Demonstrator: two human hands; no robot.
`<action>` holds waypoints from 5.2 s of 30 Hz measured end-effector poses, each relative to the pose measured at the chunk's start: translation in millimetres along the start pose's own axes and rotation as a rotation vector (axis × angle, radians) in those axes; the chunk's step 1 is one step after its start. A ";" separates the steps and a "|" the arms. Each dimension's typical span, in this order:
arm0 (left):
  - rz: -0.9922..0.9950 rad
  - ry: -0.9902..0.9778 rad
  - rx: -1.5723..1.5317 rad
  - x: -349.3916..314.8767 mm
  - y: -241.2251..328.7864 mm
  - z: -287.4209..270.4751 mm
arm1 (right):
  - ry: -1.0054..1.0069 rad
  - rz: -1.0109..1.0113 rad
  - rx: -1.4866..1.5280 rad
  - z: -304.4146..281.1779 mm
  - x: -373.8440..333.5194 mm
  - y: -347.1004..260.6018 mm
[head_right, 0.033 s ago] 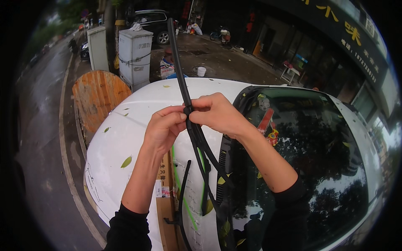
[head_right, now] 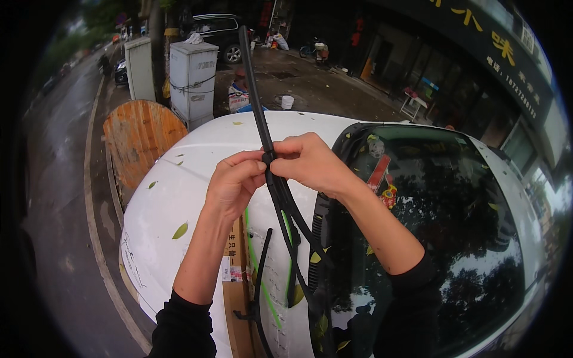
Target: The person assembles a windshield wiper blade by hand, inserting the rubber refill into the metal frame and securing the end caps. The person handles the wiper blade, rubber refill, and end caps, then places the assembled blade on the car hood.
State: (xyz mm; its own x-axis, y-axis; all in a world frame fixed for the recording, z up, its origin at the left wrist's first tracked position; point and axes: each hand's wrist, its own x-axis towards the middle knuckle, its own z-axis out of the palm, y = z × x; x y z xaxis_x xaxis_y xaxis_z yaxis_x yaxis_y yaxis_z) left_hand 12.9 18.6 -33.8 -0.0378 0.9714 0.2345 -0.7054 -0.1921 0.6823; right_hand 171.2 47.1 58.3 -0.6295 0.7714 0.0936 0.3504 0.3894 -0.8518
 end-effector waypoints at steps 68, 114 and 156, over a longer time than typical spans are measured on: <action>0.141 0.128 1.027 -0.2 13.4 27.0 | 0.014 -0.168 0.534 49.5 -69.2 120.0; -0.043 0.138 -0.038 -109.5 -114.0 32.0 | 0.274 -0.079 0.293 74.5 -73.9 116.1; 0.145 0.271 0.186 -130.5 -146.8 32.3 | 0.445 -0.091 0.254 94.0 -76.1 103.1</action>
State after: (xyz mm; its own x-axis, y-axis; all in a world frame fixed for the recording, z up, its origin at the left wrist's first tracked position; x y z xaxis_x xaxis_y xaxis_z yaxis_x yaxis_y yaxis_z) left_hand 144.3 -84.5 -142.2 -0.3319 0.9292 0.1627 -0.5392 -0.3284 0.7755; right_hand 190.0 -18.8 -85.1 -0.2747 0.9008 0.3363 0.0939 0.3732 -0.9230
